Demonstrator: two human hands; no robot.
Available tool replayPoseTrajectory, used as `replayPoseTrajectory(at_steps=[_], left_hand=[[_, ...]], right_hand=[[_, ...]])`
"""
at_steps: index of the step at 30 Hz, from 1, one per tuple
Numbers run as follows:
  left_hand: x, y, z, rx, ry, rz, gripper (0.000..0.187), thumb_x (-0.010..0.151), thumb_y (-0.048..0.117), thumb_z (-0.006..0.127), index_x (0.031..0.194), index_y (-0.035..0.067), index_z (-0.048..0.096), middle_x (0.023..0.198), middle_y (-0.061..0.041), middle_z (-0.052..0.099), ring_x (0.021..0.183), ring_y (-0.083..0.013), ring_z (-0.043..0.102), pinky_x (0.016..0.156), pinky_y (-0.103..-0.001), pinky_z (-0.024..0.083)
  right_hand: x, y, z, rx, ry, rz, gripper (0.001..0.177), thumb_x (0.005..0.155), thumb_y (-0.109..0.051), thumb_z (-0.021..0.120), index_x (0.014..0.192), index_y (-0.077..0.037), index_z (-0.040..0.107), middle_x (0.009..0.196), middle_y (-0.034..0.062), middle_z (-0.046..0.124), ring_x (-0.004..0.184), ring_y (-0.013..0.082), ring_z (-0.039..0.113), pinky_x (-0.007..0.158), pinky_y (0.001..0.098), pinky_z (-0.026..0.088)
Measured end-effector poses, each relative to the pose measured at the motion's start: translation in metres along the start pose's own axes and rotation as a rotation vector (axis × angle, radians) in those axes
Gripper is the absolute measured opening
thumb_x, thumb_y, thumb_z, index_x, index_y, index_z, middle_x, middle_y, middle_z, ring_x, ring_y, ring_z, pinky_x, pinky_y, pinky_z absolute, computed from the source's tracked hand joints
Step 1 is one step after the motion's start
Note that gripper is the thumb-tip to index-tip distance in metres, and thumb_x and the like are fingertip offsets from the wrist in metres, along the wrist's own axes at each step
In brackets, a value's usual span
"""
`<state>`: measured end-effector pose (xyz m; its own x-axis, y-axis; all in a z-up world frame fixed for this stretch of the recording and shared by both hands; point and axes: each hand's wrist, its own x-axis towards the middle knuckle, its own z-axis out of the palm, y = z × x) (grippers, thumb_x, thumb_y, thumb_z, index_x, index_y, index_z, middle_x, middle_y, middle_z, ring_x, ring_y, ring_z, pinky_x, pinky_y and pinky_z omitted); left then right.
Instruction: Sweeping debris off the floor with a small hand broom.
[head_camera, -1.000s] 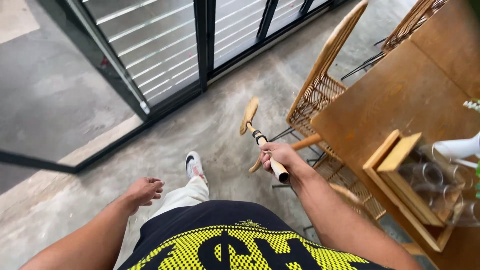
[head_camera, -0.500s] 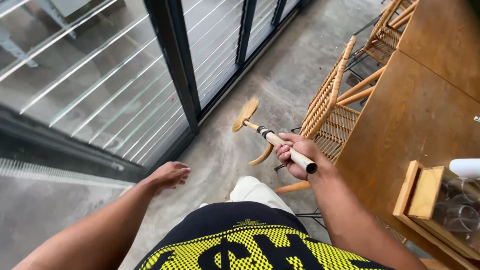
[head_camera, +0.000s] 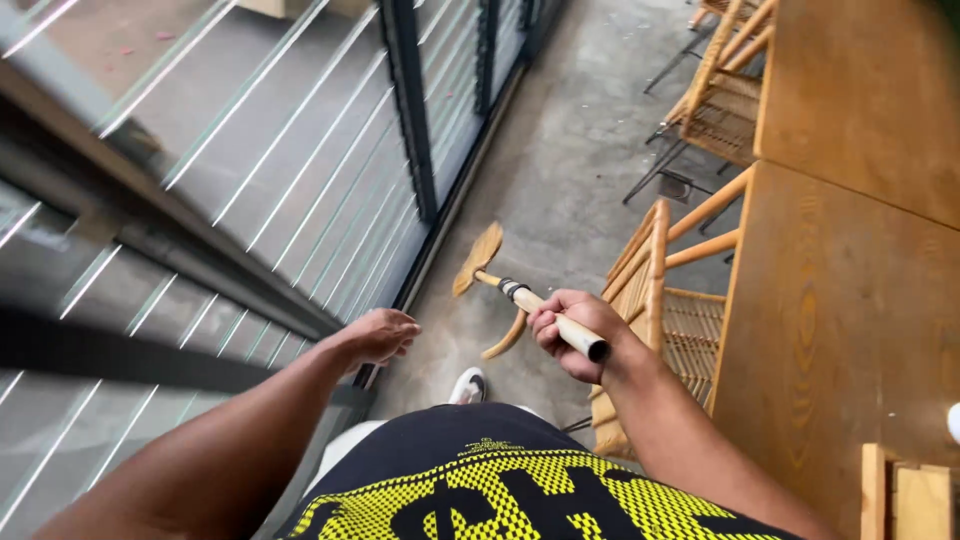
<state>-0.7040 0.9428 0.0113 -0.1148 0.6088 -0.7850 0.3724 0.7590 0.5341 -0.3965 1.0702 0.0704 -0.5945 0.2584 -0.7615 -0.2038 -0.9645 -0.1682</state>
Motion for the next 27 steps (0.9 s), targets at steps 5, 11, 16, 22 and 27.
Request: replayPoseTrajectory(at_steps=[5, 11, 16, 22, 27], left_hand=[[0.086, 0.11, -0.048, -0.004, -0.035, 0.089, 0.05, 0.101, 0.04, 0.054, 0.144, 0.014, 0.057, 0.139, -0.011, 0.065, 0.124, -0.0275, 0.066, 0.104, -0.046, 0.056], [0.195, 0.232, -0.087, 0.105, -0.112, 0.11, 0.05, 0.102, 0.043, 0.053, 0.145, 0.017, 0.057, 0.141, -0.009, 0.064, 0.127, -0.0251, 0.064, 0.107, -0.048, 0.052], [0.302, 0.329, -0.124, 0.116, -0.167, 0.139, 0.05, 0.1, 0.04, 0.055, 0.145, 0.019, 0.056, 0.141, -0.01, 0.066, 0.128, -0.0265, 0.066, 0.108, -0.048, 0.053], [0.425, 0.449, -0.189, 0.183, -0.213, 0.112, 0.05, 0.103, 0.041, 0.055, 0.146, 0.016, 0.057, 0.144, -0.011, 0.062, 0.131, -0.0284, 0.061, 0.108, -0.049, 0.051], [0.496, 0.567, -0.227, 0.219, -0.188, 0.147, 0.049, 0.103, 0.041, 0.054, 0.145, 0.015, 0.058, 0.141, -0.011, 0.064, 0.13, -0.0271, 0.063, 0.108, -0.047, 0.052]], right_hand=[[0.01, -0.093, 0.024, 0.088, -0.011, -0.05, 0.032, 0.089, -0.002, 0.049, 0.119, 0.008, 0.047, 0.082, 0.0028, 0.053, 0.059, 0.0075, 0.05, 0.049, 0.018, 0.048], [0.033, -0.198, 0.031, 0.232, -0.008, -0.133, 0.039, 0.089, -0.001, 0.05, 0.125, 0.013, 0.044, 0.084, 0.0053, 0.053, 0.063, 0.0078, 0.052, 0.051, 0.0179, 0.048], [0.083, -0.304, 0.042, 0.229, 0.023, -0.229, 0.041, 0.088, -0.001, 0.051, 0.126, 0.012, 0.045, 0.085, 0.0045, 0.053, 0.063, 0.0065, 0.053, 0.051, 0.0178, 0.049], [0.15, -0.461, 0.067, 0.2, 0.075, -0.295, 0.029, 0.087, -0.002, 0.051, 0.114, 0.006, 0.045, 0.087, 0.0045, 0.053, 0.063, 0.0067, 0.053, 0.052, 0.0195, 0.047], [0.161, -0.57, 0.091, 0.157, 0.107, -0.38, 0.027, 0.088, -0.002, 0.052, 0.114, 0.008, 0.049, 0.086, 0.0055, 0.054, 0.064, 0.0073, 0.054, 0.052, 0.0201, 0.047]])
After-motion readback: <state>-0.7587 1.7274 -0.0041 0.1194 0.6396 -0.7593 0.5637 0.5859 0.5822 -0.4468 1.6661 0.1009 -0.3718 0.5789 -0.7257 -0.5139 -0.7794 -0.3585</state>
